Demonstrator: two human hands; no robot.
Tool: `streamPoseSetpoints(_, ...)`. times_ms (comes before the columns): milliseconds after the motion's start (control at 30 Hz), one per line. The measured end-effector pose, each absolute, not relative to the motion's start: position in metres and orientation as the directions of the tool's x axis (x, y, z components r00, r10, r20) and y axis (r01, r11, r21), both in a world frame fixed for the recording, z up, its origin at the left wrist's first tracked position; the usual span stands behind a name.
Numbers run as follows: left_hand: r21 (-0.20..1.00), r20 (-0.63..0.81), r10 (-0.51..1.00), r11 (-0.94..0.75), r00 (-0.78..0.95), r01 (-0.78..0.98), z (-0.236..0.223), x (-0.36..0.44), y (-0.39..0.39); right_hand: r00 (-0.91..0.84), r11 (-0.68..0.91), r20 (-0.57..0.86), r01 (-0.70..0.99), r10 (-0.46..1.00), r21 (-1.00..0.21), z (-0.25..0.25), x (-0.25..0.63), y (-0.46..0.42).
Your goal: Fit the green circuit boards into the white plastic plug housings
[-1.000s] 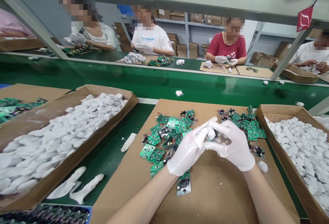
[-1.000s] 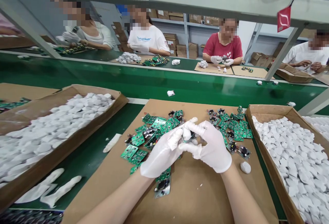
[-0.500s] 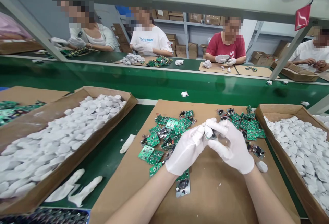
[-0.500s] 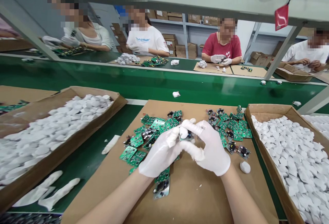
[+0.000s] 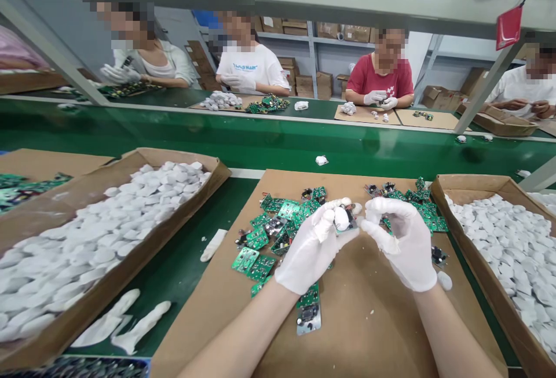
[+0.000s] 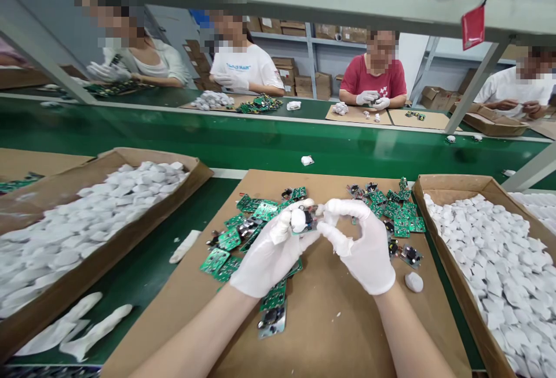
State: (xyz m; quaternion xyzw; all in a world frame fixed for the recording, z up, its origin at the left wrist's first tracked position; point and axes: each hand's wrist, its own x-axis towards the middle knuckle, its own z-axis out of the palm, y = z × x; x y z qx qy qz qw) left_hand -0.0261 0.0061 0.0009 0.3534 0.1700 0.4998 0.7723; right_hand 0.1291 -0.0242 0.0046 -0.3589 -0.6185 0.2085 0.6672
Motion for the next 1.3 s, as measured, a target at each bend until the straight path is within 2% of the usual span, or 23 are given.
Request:
streamPoseSetpoints(267,0.72,0.082,0.875,0.279,0.478,-0.635,0.003,-0.025,0.004,0.021,0.763,0.819,0.349,0.573,-0.543,0.008,0.123,-0.027)
streamPoseSetpoints(467,0.722,0.059,0.873,0.297,0.483,-0.625,0.004,-0.025,0.003,-0.019,0.767,0.896,0.525,0.444,-0.369,0.01,0.123,-0.026)
streamPoseSetpoints(733,0.728,-0.003,0.891,0.312,0.453,-0.61,0.007,-0.022,-0.002,-0.114,0.849,0.924,0.447,0.366,-0.281,0.006,0.117,-0.017)
streamPoseSetpoints(833,0.719,0.002,0.886,0.322,0.464,-0.616,0.003,-0.022,-0.001,-0.095,0.858,0.927,0.422,0.364,-0.294,0.009,0.115,-0.02)
streamPoseSetpoints(933,0.7,0.033,0.886,0.31,0.462,-0.643,0.0,-0.025,0.0,-0.169,0.862,0.884,0.361,0.436,-0.356,0.013,0.115,-0.027)
streamPoseSetpoints(1167,0.694,0.054,0.835,0.362,0.547,-0.622,0.007,-0.034,0.001,-0.093,0.748,0.855,0.538,0.511,-0.388,0.003,0.12,-0.032)
streamPoseSetpoints(1300,0.727,0.11,0.798,0.342,0.593,-0.595,0.007,-0.033,0.0,-0.169,0.699,0.778,0.581,0.605,-0.417,0.013,0.126,-0.03)
